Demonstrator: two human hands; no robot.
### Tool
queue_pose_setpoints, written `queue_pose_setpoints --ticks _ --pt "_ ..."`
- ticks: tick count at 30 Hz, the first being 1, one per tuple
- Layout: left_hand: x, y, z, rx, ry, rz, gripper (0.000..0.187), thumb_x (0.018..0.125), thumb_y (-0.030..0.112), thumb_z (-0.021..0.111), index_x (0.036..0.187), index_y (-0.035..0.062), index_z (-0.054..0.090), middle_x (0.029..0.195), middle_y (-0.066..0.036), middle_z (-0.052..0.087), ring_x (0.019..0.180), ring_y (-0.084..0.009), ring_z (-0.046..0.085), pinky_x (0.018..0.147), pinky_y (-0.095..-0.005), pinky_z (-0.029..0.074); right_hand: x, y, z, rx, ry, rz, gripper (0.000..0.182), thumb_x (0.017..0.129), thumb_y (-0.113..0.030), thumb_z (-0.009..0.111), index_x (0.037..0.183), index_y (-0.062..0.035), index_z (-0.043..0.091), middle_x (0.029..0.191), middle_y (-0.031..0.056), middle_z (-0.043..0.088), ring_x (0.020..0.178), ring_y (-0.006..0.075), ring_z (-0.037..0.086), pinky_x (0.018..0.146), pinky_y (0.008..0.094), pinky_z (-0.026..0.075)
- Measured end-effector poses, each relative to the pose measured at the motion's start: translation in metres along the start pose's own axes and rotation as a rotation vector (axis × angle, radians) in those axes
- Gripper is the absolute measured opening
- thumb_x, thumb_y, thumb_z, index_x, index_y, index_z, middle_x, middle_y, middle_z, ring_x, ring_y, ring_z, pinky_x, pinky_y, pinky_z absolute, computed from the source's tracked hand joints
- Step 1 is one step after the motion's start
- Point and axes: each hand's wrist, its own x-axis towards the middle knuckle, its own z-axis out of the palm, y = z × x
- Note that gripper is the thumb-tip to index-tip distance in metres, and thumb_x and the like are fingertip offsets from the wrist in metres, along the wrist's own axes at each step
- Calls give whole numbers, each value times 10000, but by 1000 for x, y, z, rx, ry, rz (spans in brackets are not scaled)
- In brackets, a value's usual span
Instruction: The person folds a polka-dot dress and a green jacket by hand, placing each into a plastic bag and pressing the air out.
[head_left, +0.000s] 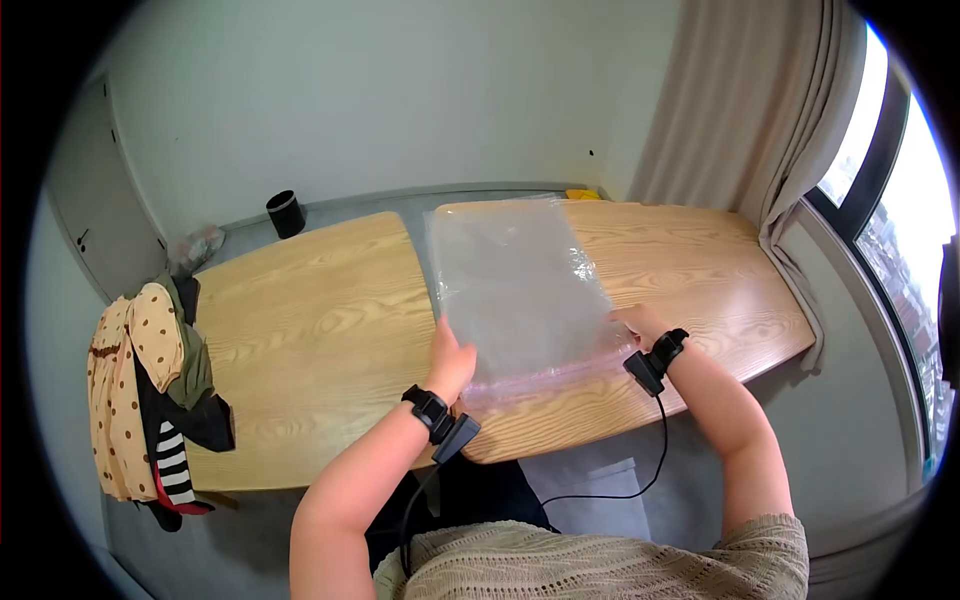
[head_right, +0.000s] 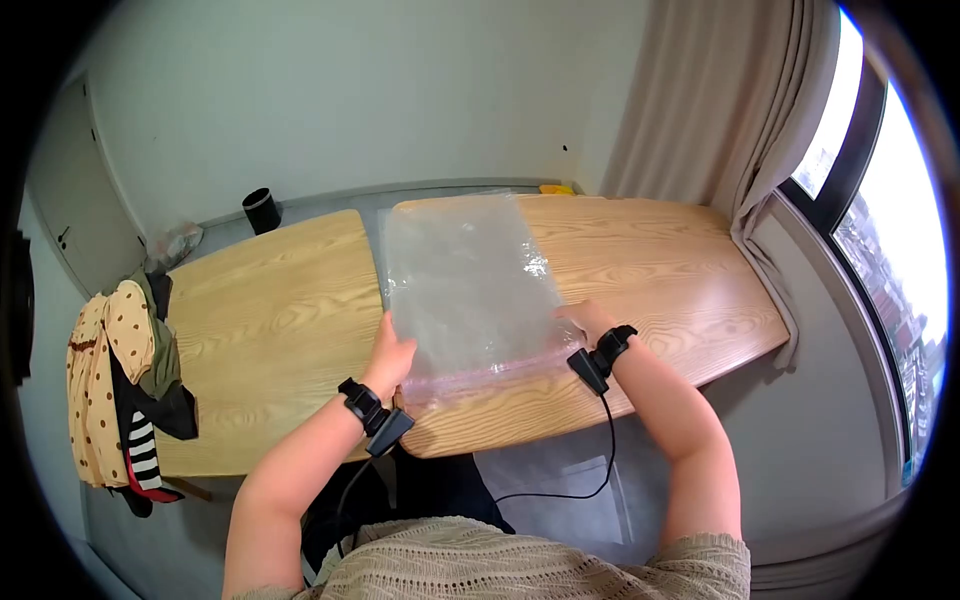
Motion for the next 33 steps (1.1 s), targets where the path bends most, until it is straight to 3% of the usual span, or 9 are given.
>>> queue_pose_setpoints --ticks 8,10,13,17,19,24,28,31,33 --pt "-21 13 -5 271 88 68 612 766 -34 479 1341 -115 288 1320 -305 394 1253 -424 372 1062 -433 303 -12 -2 36 -208 -68 20 248 776 -264 679 702 -33 628 547 39 494 472 147 401 382 350 272" --pt "-18 5 3 268 81 160 611 753 -39 484 1326 -133 295 1301 -308 392 1239 -445 353 1074 -452 272 3 13 29 -295 -50 -425 265 767 -281 678 703 -30 625 549 32 493 486 146 405 398 351 286" --pt "-26 13 0 286 62 136 625 750 -27 488 1329 -140 282 1293 -306 386 1229 -454 332 1101 -449 229 4 8 31 54 -40 135 120 776 -118 628 828 -10 635 670 41 544 562 175 452 470 354 377" --pt "-30 17 -6 366 9 149 654 759 5 505 1348 -137 258 1331 -310 358 1268 -463 295 1116 -451 205 16 35 21 -241 -141 -46 109 781 -32 609 882 -4 638 655 38 532 574 168 467 488 360 405" --pt "-36 26 -12 234 71 110 675 791 45 534 1388 -81 245 1403 -302 302 1343 -442 225 1131 -458 172 55 79 2 199 -106 -98 179 778 3 601 955 -5 625 721 45 550 596 172 491 484 359 422" --pt "-59 1 -99 53 90 -9 629 848 86 547 1413 17 279 1485 -269 210 1425 -357 99 1149 -408 148 33 106 -79 221 -4 -38 329 758 28 609 1083 15 562 833 82 574 650 205 581 477 377 506" --pt "-102 31 -173 3 164 -109 521 861 45 533 1362 90 399 1330 -73 471 1150 -154 440 1019 -308 316 17 141 -146 118 94 -81 396 747 31 612 1134 -3 534 858 71 602 667 156 596 547 306 513" --pt "-122 29 -222 142 223 -138 464 870 50 537 1326 75 453 1359 -67 458 1234 -171 412 1054 -322 288 15 161 -186 128 160 -50 389 755 22 607 1136 -16 534 787 39 600 608 112 558 528 261 465" --pt "-137 35 -240 96 322 -121 456 856 26 533 1306 80 475 1235 -58 506 953 -114 514 888 -292 408 15 170 -195 154 182 -47 383 763 11 605 1138 -19 533 770 33 597 587 104 546 516 256 455"
